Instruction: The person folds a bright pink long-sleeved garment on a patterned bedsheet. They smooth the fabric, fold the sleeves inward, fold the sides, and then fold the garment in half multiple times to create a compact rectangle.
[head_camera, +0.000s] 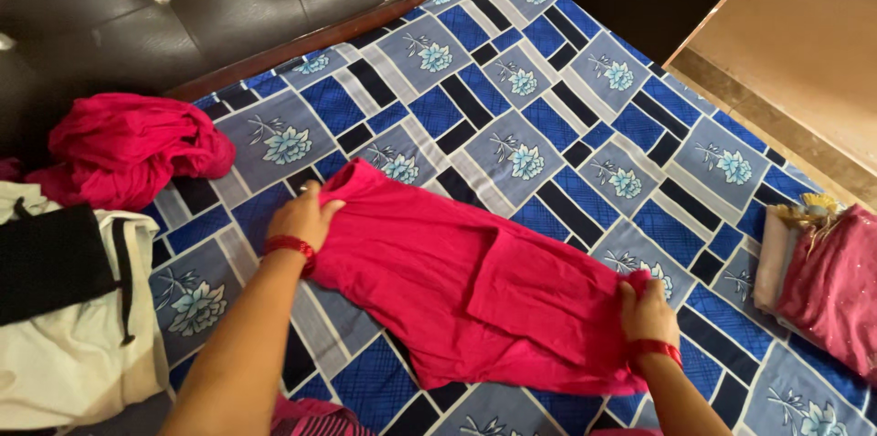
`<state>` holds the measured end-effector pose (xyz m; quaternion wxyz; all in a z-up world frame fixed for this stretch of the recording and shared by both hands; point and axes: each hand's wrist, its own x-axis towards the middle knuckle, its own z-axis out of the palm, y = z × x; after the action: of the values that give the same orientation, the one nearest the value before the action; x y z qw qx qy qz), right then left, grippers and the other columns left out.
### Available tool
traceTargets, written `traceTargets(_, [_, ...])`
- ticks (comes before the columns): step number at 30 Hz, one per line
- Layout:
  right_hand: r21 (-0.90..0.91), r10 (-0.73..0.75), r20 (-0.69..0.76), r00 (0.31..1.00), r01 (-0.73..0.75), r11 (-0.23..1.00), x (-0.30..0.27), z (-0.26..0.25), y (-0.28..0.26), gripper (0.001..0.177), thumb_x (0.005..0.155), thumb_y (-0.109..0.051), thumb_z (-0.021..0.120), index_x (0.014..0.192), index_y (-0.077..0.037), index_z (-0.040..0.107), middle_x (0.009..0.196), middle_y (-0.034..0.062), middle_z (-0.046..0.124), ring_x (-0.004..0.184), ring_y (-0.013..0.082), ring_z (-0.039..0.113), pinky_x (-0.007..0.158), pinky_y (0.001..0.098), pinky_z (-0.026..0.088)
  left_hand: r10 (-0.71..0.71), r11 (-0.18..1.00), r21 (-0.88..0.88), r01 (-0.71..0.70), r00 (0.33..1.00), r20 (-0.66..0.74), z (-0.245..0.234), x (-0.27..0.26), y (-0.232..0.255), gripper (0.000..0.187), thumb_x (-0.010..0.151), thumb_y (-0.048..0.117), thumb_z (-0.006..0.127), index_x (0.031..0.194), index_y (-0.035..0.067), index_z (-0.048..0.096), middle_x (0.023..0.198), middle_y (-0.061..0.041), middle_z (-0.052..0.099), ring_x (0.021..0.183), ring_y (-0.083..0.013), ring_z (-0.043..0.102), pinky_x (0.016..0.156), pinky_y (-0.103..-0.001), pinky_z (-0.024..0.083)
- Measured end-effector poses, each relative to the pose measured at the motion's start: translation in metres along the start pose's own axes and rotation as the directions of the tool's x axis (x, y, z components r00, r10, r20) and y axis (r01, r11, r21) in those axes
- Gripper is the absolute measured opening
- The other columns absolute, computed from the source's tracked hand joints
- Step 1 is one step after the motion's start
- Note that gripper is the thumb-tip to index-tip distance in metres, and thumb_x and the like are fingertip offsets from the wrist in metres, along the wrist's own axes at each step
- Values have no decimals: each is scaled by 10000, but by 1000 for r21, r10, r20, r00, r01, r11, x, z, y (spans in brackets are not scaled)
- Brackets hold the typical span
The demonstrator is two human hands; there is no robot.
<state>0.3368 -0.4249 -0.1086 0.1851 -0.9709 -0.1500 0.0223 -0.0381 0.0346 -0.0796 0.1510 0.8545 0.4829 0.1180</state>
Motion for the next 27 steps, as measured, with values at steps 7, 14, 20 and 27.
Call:
traceTargets(7, [154, -224, -20, 974, 224, 962, 10, 12, -112, 516, 986, -505, 567, 1257, -70, 498, 1075, 333, 699, 1000, 560, 645, 843, 601, 517, -280, 942, 166, 293, 955, -100, -80, -43, -88, 603, 1018, 584, 596, 1297, 53, 540, 1046, -297, 723, 986, -489, 699, 828, -584, 550])
traceTargets(14, [15, 29, 276, 961, -35, 999, 17, 34, -145, 877, 934, -809, 487, 1157, -5, 755, 1217, 305, 689, 1193, 457, 643, 1029, 501, 492, 133, 925, 379, 28, 910, -392, -115, -89, -35, 477, 615, 492, 824, 894, 121, 714, 1001, -169, 720, 963, -381, 678, 852, -519, 540])
traceTargets(20, [78, -29, 265, 964, 9, 997, -25, 38, -107, 816, 836, -800, 567, 1118, -62, 774, 1093, 251, 746, 1085, 409, 686, 967, 485, 523, 258, 956, 19, -292, 872, 416, -75, -152, 83, 371, 700, 239, 806, 1038, 126, 705, 1092, -150, 691, 1060, -363, 674, 901, -500, 551])
traceTargets(27, [663, -102, 414, 904, -223, 714, -38, 46, -73, 265, 893, -225, 762, 996, 8, 689, 770, 138, 709, 570, 216, 669, 501, 364, 552, 371, 839, 182, -514, 783, 499, -27, -182, 99, 400, 841, 84, 686, 1240, 65, 668, 1165, -177, 735, 1095, -366, 710, 886, -499, 593])
